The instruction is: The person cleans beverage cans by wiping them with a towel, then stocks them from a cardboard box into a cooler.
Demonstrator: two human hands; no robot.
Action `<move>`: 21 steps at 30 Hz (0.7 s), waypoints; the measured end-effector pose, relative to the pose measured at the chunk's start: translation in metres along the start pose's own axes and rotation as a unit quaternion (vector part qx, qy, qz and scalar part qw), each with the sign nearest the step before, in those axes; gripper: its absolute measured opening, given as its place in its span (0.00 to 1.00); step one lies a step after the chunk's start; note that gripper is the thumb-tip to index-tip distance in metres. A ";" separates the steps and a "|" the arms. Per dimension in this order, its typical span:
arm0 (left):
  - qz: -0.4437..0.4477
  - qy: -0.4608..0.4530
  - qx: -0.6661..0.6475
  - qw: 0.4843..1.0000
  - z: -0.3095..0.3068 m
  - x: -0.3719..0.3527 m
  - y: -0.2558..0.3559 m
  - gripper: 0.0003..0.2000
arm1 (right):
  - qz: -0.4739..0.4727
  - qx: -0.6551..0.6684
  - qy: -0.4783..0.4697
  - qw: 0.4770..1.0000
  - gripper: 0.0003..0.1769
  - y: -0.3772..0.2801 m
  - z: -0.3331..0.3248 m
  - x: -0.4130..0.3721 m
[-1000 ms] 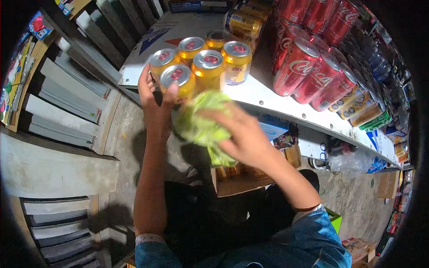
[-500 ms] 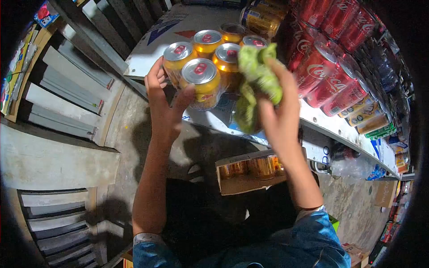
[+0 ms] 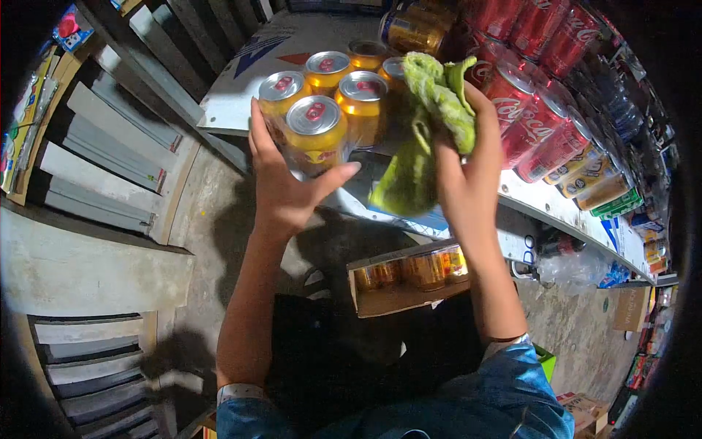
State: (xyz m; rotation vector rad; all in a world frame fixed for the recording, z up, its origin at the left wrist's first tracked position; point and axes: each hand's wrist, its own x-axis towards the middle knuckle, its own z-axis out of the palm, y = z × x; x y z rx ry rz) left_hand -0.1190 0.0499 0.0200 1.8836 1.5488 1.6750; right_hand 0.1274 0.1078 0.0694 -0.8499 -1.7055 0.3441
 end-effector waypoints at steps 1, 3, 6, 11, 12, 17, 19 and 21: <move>-0.030 0.009 0.030 0.999 0.003 0.001 0.011 0.68 | 0.006 -0.004 -0.002 1.000 0.35 -0.001 0.008 -0.004; -0.034 0.022 0.065 0.997 0.006 0.005 0.013 0.70 | -0.008 -0.005 -0.091 0.996 0.41 -0.007 0.019 -0.021; -0.041 0.037 0.142 0.988 0.006 0.004 0.006 0.68 | 0.051 0.083 -0.180 0.979 0.42 -0.036 0.017 -0.038; -0.049 0.051 0.029 0.997 0.006 0.007 0.017 0.66 | 0.082 0.169 -0.190 0.964 0.32 -0.018 -0.007 -0.014; -0.038 0.051 0.095 0.993 0.005 0.007 0.013 0.66 | 0.125 0.194 -0.132 0.964 0.32 -0.018 -0.006 -0.012; -0.012 0.059 0.095 0.994 0.002 0.010 0.006 0.65 | 0.329 0.347 -0.069 0.876 0.29 0.006 -0.005 0.003; 0.003 0.038 0.067 0.997 -0.003 0.016 0.002 0.64 | 0.393 0.369 -0.083 0.838 0.29 0.009 -0.007 0.006; -0.001 0.030 0.021 0.999 -0.007 0.023 0.000 0.62 | 0.447 0.392 -0.081 0.800 0.30 0.010 -0.006 0.007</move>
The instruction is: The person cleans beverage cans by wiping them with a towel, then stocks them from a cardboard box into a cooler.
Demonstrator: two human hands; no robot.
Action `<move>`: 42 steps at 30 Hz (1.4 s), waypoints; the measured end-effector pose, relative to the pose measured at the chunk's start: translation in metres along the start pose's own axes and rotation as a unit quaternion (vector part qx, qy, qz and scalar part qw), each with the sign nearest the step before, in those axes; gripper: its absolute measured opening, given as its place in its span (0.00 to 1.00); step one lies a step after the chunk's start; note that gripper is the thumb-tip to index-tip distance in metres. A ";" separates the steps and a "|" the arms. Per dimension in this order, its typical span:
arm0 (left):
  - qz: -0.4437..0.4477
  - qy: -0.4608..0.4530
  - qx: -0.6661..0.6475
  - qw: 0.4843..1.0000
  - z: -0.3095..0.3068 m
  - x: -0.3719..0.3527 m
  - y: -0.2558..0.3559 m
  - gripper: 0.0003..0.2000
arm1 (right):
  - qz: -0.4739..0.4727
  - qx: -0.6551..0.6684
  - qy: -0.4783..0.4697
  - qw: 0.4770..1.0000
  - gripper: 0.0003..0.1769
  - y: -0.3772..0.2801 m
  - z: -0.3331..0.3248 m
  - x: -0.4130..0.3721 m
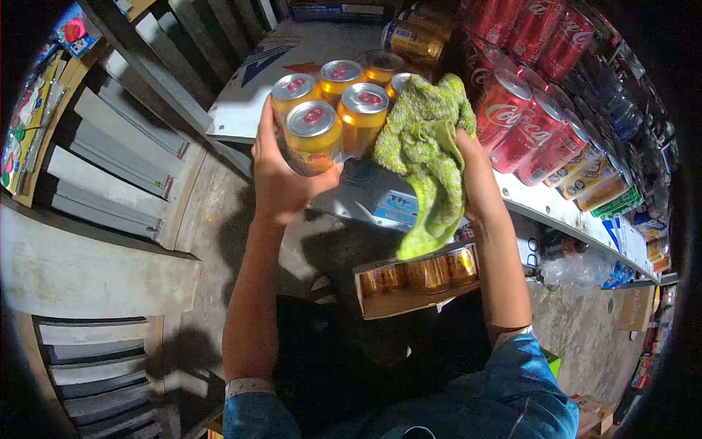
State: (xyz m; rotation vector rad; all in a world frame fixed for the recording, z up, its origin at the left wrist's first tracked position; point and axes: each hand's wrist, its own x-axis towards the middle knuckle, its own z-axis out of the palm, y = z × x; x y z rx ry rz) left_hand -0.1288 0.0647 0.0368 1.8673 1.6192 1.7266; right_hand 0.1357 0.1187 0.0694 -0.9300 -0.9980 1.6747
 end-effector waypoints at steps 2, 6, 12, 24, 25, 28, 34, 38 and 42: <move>-0.009 -0.005 -0.050 0.999 -0.005 0.002 -0.003 0.60 | 0.011 -0.004 -0.026 1.000 0.30 0.000 -0.005 0.001; 0.029 -0.007 0.200 0.979 -0.026 0.001 -0.026 0.51 | -0.065 -0.081 -0.059 0.993 0.34 0.002 -0.002 -0.008; -0.007 0.172 0.223 0.959 -0.022 0.000 -0.031 0.29 | -0.105 -0.114 -0.203 0.967 0.33 -0.016 -0.002 -0.024; -0.015 0.037 0.086 0.996 0.021 -0.010 0.020 0.41 | -0.319 -0.462 -0.150 0.814 0.27 0.000 0.016 -0.035; -0.018 0.039 0.084 0.996 0.021 -0.011 0.020 0.41 | -0.286 -0.420 -0.166 0.845 0.24 -0.003 0.008 -0.031; -0.007 0.027 0.106 0.994 0.020 -0.014 0.016 0.41 | -0.374 -0.449 0.014 0.811 0.27 0.000 0.006 -0.019; -0.007 0.014 0.115 0.993 0.022 -0.017 0.029 0.52 | -0.373 -0.449 -0.105 0.805 0.26 0.010 0.002 -0.016; -0.005 0.014 0.102 0.995 0.025 -0.022 0.027 0.53 | -0.350 -0.463 -0.073 0.811 0.26 0.007 0.007 -0.016; 0.000 0.030 0.128 0.991 0.032 -0.022 0.025 0.55 | -0.315 -0.431 -0.097 0.840 0.23 0.001 0.001 -0.011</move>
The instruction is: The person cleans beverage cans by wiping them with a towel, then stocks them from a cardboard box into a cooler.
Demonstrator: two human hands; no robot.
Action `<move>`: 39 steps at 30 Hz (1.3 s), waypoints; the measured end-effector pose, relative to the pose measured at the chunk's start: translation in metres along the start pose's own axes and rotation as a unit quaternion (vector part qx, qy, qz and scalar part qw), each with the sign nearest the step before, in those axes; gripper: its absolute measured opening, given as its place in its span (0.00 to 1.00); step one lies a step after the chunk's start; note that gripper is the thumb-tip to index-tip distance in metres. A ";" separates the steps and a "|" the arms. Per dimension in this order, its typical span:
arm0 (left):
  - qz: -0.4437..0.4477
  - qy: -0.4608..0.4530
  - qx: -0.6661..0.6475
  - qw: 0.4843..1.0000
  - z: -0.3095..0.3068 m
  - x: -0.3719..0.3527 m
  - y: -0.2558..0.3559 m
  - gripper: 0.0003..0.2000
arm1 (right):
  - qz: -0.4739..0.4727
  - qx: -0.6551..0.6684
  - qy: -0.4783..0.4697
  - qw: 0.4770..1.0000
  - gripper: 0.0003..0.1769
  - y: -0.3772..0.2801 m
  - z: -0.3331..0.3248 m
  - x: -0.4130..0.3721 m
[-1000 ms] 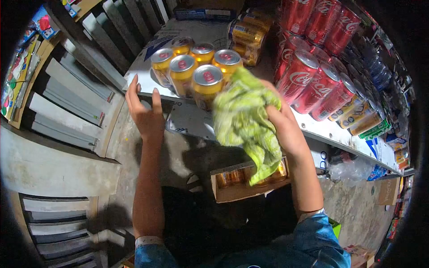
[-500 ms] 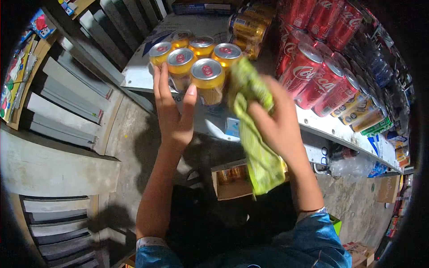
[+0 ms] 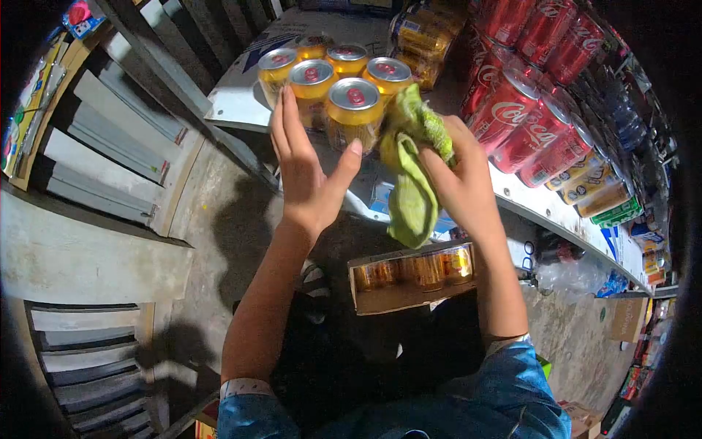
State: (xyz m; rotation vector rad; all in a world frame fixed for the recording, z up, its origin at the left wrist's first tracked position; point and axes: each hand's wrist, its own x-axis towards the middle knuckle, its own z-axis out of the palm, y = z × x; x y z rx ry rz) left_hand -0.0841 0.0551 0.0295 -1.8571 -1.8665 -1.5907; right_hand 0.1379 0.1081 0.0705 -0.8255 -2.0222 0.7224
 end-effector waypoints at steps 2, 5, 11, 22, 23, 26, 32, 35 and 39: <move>0.007 0.004 0.001 1.000 0.002 0.000 0.001 0.57 | -0.016 -0.016 -0.012 1.000 0.22 0.000 0.003 -0.001; 0.008 0.011 0.017 1.000 0.004 0.000 0.011 0.60 | 0.153 0.237 -0.139 0.949 0.18 -0.006 -0.013 -0.004; -0.026 0.096 0.050 0.994 0.030 0.004 0.024 0.63 | 0.154 0.285 0.036 0.945 0.18 0.005 -0.006 -0.003; -0.037 0.060 -0.039 0.997 0.007 0.024 0.004 0.55 | 0.128 0.268 0.111 0.948 0.24 0.002 0.005 -0.006; -0.022 0.026 -0.070 0.997 0.004 0.025 -0.004 0.52 | 0.089 0.232 0.131 0.960 0.25 0.005 0.013 -0.007; -0.009 0.002 -0.133 0.991 -0.003 0.029 -0.015 0.48 | 0.001 0.066 0.139 0.988 0.26 0.003 0.038 -0.022; -0.043 -0.023 -0.215 0.975 -0.029 0.032 -0.039 0.41 | 0.120 0.226 0.007 0.967 0.17 0.000 -0.001 -0.018; -0.033 0.009 -0.205 0.978 -0.022 0.026 -0.036 0.40 | 0.128 0.255 0.038 0.958 0.18 0.007 0.012 -0.018; -0.035 0.029 -0.239 0.970 -0.005 0.018 -0.028 0.48 | 0.004 0.064 0.014 0.998 0.23 -0.012 0.032 -0.022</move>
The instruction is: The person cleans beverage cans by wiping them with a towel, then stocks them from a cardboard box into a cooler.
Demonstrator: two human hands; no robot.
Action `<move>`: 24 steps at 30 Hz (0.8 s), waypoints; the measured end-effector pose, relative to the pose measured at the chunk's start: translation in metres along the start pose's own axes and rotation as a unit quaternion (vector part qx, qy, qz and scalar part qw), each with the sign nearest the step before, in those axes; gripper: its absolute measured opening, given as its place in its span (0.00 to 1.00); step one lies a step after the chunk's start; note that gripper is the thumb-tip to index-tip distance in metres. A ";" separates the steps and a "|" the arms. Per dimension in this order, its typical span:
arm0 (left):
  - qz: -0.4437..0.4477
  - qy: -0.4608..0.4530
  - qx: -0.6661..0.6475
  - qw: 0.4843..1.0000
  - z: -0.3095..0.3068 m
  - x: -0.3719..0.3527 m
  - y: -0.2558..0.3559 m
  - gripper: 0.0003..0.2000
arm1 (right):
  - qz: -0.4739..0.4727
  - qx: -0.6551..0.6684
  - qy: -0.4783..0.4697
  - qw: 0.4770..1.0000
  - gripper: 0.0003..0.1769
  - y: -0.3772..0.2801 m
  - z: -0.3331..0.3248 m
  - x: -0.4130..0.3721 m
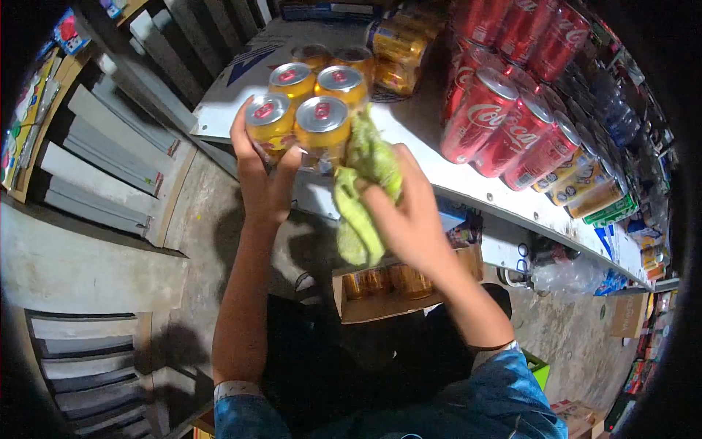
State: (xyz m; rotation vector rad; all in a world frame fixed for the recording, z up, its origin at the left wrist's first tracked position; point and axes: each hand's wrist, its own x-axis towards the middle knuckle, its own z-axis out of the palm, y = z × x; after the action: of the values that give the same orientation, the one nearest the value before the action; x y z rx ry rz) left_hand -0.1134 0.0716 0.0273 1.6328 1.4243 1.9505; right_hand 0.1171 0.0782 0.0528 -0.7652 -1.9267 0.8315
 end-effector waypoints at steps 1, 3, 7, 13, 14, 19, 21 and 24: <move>-0.021 -0.007 -0.014 1.000 0.004 -0.004 0.004 0.55 | -0.005 0.013 0.006 1.000 0.23 -0.004 -0.002 0.001; -0.021 0.003 -0.040 0.999 0.011 -0.006 0.011 0.57 | 0.047 0.082 -0.006 0.995 0.22 0.002 -0.018 0.005; 0.079 0.064 0.299 0.949 0.034 -0.019 0.016 0.68 | 0.014 0.067 0.053 0.996 0.25 0.027 -0.011 0.020; 0.078 0.076 0.300 0.948 0.044 -0.015 0.030 0.68 | -0.043 0.025 0.036 0.998 0.33 0.021 -0.001 0.018; 0.080 0.062 0.297 0.949 0.042 -0.012 0.032 0.67 | -0.043 0.024 0.031 0.998 0.33 0.019 -0.004 0.017; 0.083 0.029 0.310 0.947 0.004 0.001 0.027 0.63 | -0.103 -0.074 -0.021 0.992 0.44 0.002 0.004 0.003; 0.120 -0.010 0.291 0.949 -0.016 0.006 0.017 0.62 | -0.081 -0.098 -0.052 0.991 0.49 -0.008 0.014 -0.005; 0.109 -0.080 0.198 0.971 -0.038 0.011 0.020 0.62 | -0.103 -0.159 -0.063 0.980 0.50 -0.011 0.021 -0.006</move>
State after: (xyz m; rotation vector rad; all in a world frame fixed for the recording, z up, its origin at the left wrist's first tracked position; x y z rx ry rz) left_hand -0.1418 0.0494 0.0535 2.1476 1.7140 1.6605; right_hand 0.0988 0.0620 0.0507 -0.6950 -2.2412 0.4592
